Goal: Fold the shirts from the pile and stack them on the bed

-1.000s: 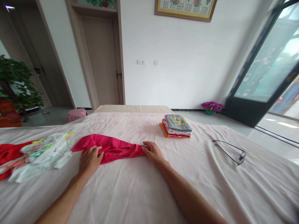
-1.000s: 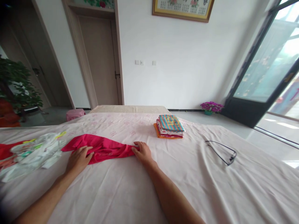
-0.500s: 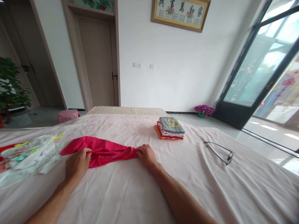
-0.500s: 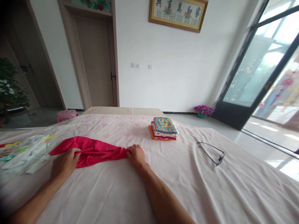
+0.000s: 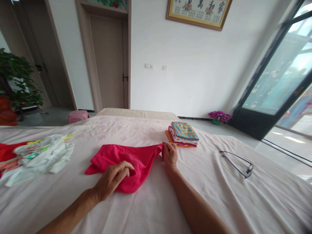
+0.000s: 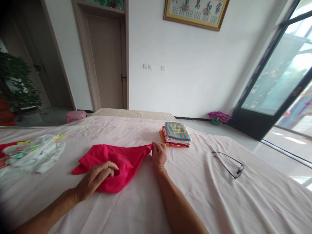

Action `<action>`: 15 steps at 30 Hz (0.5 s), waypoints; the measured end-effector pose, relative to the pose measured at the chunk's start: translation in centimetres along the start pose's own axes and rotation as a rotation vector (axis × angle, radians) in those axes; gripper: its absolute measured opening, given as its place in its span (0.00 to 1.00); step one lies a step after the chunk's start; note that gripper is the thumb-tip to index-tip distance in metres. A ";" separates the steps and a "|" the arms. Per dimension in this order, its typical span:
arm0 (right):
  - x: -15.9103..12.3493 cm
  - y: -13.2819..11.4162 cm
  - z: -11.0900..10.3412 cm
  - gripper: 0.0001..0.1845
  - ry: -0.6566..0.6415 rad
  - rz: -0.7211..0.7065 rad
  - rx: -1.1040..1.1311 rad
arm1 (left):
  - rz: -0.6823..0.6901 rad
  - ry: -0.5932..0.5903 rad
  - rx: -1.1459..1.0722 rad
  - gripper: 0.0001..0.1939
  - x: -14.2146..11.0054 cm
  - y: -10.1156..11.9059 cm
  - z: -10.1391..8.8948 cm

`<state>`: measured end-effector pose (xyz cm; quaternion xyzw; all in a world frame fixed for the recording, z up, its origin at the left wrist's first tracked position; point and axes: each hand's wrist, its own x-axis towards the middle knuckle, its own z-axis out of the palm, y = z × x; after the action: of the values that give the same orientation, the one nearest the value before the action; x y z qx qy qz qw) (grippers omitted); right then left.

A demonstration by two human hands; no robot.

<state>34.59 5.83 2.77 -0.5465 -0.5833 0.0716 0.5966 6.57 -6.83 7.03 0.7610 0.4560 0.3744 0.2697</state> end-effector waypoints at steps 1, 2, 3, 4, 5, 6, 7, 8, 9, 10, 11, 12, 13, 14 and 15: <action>0.1 0.5 0.1 0.20 0.000 0.023 0.030 | -0.012 -0.053 -0.047 0.18 0.2 0.4 0.3; 0.1 0.9 0.2 0.20 -0.008 0.046 0.051 | -0.029 -0.044 -0.063 0.19 0.5 0.4 0.4; 0.1 1.2 0.4 0.21 -0.024 0.073 0.064 | -0.048 0.020 -0.045 0.18 0.9 0.0 0.2; 0.2 1.5 0.5 0.21 -0.045 0.107 0.074 | -0.068 0.118 0.007 0.18 1.3 -0.8 -0.2; 0.2 1.7 0.6 0.22 -0.069 0.147 0.086 | -0.085 0.223 0.081 0.17 1.8 -1.9 -0.9; 0.2 1.8 0.7 0.22 -0.093 0.191 0.105 | -0.105 0.315 0.164 0.16 2.3 -3.2 -1.6; 0.2 1.9 0.8 0.23 -0.114 0.232 0.131 | -0.124 0.386 0.250 0.16 2.8 -4.6 -2.5; 0.2 2.0 0.9 0.23 -0.130 0.262 0.160 | -0.144 0.433 0.326 0.16 3.4 -5.9 -3.4; 0.2 2.0 1.0 0.23 -0.141 0.277 0.189 | -0.170 0.456 0.391 0.16 3.9 -7.2 -4.2; 0.1 2.0 1.1 0.22 -0.148 0.278 0.214 | -0.197 0.462 0.447 0.17 4.4 -8.3 -5.0; 0.1 1.9 1.2 0.21 -0.156 0.270 0.235 | -0.228 0.451 0.491 0.18 5.0 -9.3 -5.7; 0.0 1.9 1.3 0.20 -0.163 0.255 0.255 | -0.262 0.434 0.526 0.19 5.6 -10.2 -6.2; -0.2 1.8 1.4 0.19 -0.176 0.235 0.275 | -0.298 0.418 0.551 0.20 6.2 -11.0 -6.5; -0.3 1.7 1.4 0.19 -0.198 0.212 0.291 | -0.337 0.403 0.568 0.22 6.8 -11.6 -6.8; -0.4 1.6 1.4 0.19 -0.229 0.183 0.294 | -0.376 0.388 0.578 0.23 7.4 -12.2 -7.0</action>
<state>34.25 6.97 0.92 -0.4925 -0.5787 0.2714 0.5906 -2.90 5.62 4.26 0.6238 0.7165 0.3119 0.0171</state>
